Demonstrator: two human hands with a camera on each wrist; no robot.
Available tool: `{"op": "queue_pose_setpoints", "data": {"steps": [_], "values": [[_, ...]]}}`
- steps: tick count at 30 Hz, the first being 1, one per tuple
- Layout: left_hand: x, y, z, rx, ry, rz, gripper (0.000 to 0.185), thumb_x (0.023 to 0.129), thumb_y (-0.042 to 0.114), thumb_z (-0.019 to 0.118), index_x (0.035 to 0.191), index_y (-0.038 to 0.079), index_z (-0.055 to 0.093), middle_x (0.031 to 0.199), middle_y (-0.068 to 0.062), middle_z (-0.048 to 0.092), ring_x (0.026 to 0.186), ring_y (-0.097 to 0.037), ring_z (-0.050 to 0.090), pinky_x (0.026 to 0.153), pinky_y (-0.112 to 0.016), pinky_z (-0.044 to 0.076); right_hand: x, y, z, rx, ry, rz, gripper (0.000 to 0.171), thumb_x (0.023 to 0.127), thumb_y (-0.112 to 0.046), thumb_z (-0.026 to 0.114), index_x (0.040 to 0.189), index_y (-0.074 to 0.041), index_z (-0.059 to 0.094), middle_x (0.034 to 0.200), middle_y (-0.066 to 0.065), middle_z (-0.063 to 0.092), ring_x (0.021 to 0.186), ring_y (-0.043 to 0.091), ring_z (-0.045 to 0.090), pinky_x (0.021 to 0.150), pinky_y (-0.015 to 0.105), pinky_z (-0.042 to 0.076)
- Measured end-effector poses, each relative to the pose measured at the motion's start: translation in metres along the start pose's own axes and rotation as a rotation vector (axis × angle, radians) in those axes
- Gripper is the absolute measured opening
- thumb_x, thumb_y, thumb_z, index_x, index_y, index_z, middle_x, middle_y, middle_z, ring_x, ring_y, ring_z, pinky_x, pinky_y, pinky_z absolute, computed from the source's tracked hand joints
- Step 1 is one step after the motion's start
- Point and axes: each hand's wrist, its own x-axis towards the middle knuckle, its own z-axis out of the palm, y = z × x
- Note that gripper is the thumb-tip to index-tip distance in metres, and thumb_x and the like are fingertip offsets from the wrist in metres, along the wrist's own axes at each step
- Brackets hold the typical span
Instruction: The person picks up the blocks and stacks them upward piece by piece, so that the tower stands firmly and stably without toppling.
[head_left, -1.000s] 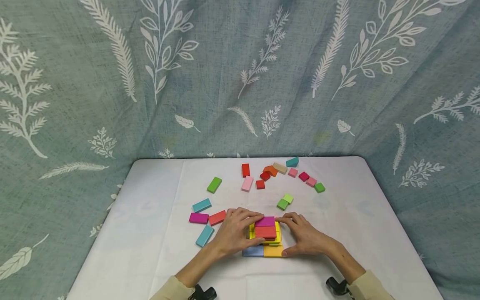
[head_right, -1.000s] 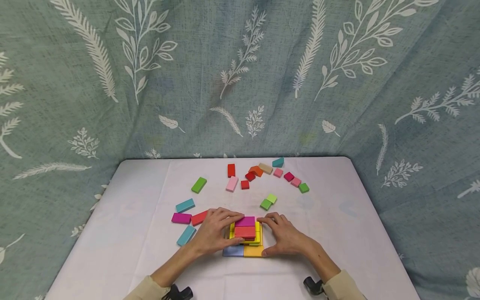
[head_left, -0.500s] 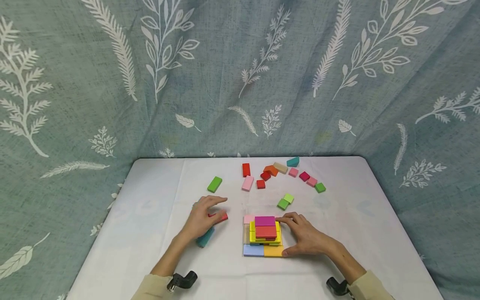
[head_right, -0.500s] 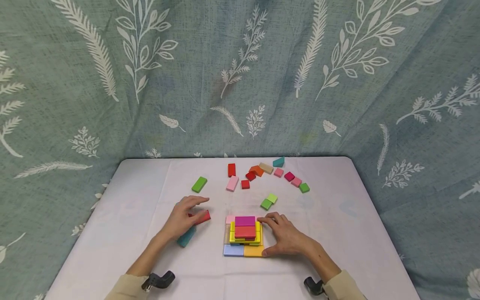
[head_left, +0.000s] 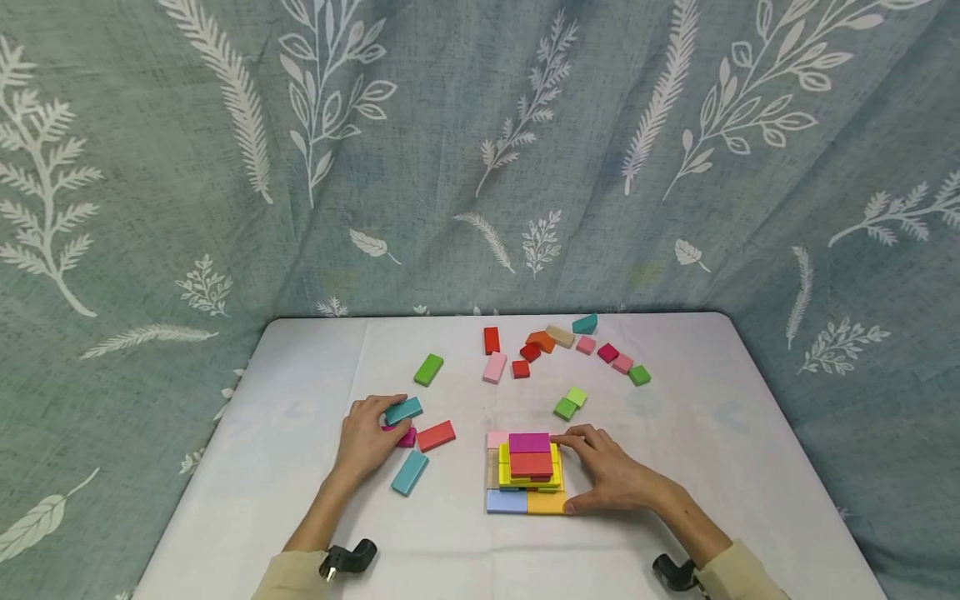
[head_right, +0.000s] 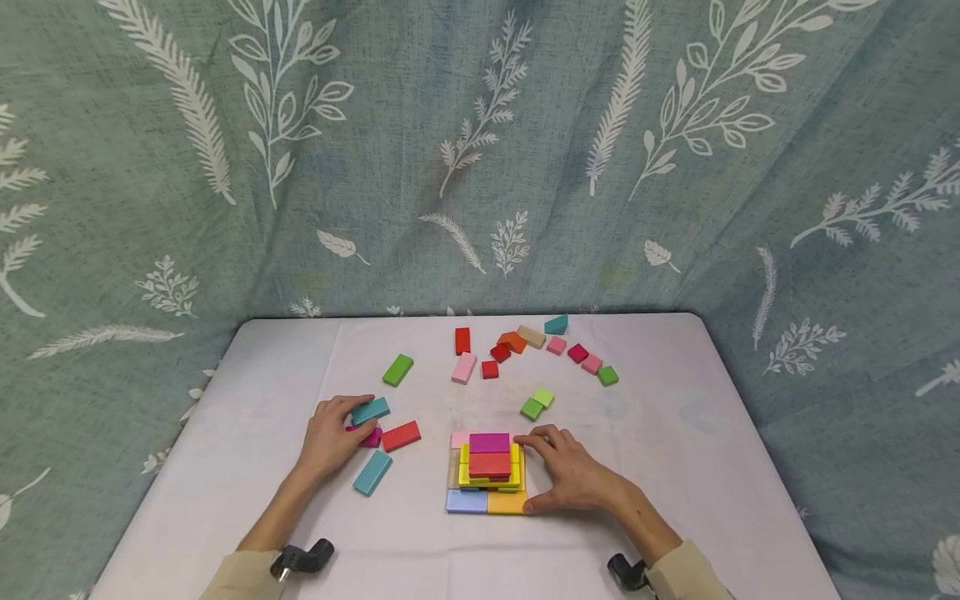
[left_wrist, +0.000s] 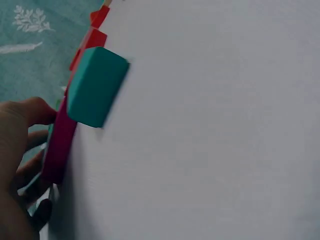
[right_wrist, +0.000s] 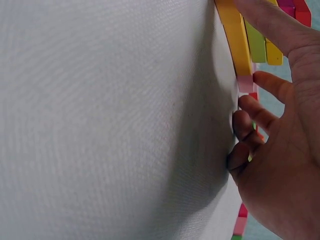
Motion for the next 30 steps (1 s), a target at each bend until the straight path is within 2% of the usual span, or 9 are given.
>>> {"op": "queue_pose_setpoints", "data": {"steps": [7, 10, 15, 18, 20, 22, 25, 30], "values": [[0.009, 0.009, -0.01, 0.039, -0.131, -0.053, 0.044, 0.088, 0.026, 0.074, 0.129, 0.011, 0.068, 0.124, -0.016, 0.063, 0.113, -0.034, 0.053, 0.092, -0.053, 0.044, -0.001, 0.0, 0.0, -0.001, -0.003, -0.005, 0.099, 0.065, -0.06, 0.087, 0.15, -0.036, 0.043, 0.143, 0.0, 0.04, 0.132, 0.027, 0.037, 0.105, 0.058, 0.043], [0.011, 0.012, -0.012, 0.04, -0.148, -0.055, 0.042, 0.088, 0.022, 0.074, 0.128, 0.009, 0.069, 0.121, -0.017, 0.064, 0.111, -0.034, 0.055, 0.091, -0.052, 0.046, -0.001, 0.0, 0.0, 0.002, -0.001, -0.013, 0.099, 0.065, -0.06, 0.087, 0.15, -0.035, 0.043, 0.143, 0.0, 0.04, 0.132, 0.027, 0.037, 0.105, 0.059, 0.043], [0.01, 0.01, -0.012, 0.03, -0.105, -0.02, 0.043, 0.086, 0.021, 0.076, 0.126, 0.008, 0.069, 0.115, -0.014, 0.067, 0.099, -0.028, 0.059, 0.085, -0.046, 0.048, 0.0, 0.0, 0.0, -0.003, 0.0, -0.017, 0.098, 0.065, -0.059, 0.087, 0.15, -0.035, 0.043, 0.142, -0.001, 0.04, 0.131, 0.026, 0.038, 0.105, 0.058, 0.043], [0.01, 0.013, -0.011, 0.038, -0.048, 0.026, 0.044, 0.084, 0.023, 0.078, 0.125, 0.01, 0.069, 0.11, -0.009, 0.068, 0.092, -0.024, 0.059, 0.08, -0.042, 0.047, 0.0, 0.0, 0.0, -0.006, -0.002, -0.014, 0.099, 0.065, -0.059, 0.088, 0.15, -0.035, 0.043, 0.142, -0.001, 0.04, 0.131, 0.026, 0.038, 0.105, 0.058, 0.043], [0.01, 0.019, -0.01, 0.026, -0.006, 0.068, 0.044, 0.084, 0.024, 0.08, 0.125, 0.012, 0.069, 0.109, -0.007, 0.069, 0.092, -0.022, 0.059, 0.081, -0.041, 0.046, 0.0, -0.001, -0.001, -0.006, -0.002, -0.012, 0.099, 0.065, -0.059, 0.088, 0.15, -0.035, 0.043, 0.142, -0.001, 0.04, 0.131, 0.026, 0.038, 0.106, 0.058, 0.043], [0.01, 0.03, -0.009, -0.008, 0.021, 0.114, 0.042, 0.084, 0.024, 0.081, 0.123, 0.014, 0.07, 0.109, -0.005, 0.069, 0.096, -0.022, 0.059, 0.082, -0.041, 0.046, 0.0, -0.001, -0.001, -0.009, -0.002, -0.014, 0.099, 0.066, -0.059, 0.087, 0.15, -0.035, 0.042, 0.142, -0.001, 0.04, 0.13, 0.026, 0.038, 0.106, 0.057, 0.043], [0.008, 0.056, -0.006, -0.105, 0.008, 0.172, 0.039, 0.085, 0.025, 0.081, 0.122, 0.017, 0.072, 0.111, -0.001, 0.069, 0.102, -0.021, 0.059, 0.085, -0.042, 0.047, -0.001, -0.001, -0.001, -0.007, -0.001, -0.015, 0.098, 0.066, -0.059, 0.087, 0.15, -0.036, 0.042, 0.142, -0.002, 0.04, 0.13, 0.025, 0.038, 0.106, 0.057, 0.043], [-0.004, 0.112, 0.0, -0.279, -0.128, 0.259, 0.036, 0.088, 0.029, 0.079, 0.123, 0.022, 0.072, 0.115, 0.006, 0.066, 0.105, -0.017, 0.058, 0.086, -0.045, 0.05, -0.001, 0.0, -0.002, -0.005, -0.003, -0.014, 0.098, 0.066, -0.06, 0.087, 0.15, -0.035, 0.042, 0.142, -0.001, 0.04, 0.13, 0.026, 0.038, 0.106, 0.057, 0.043]]}}
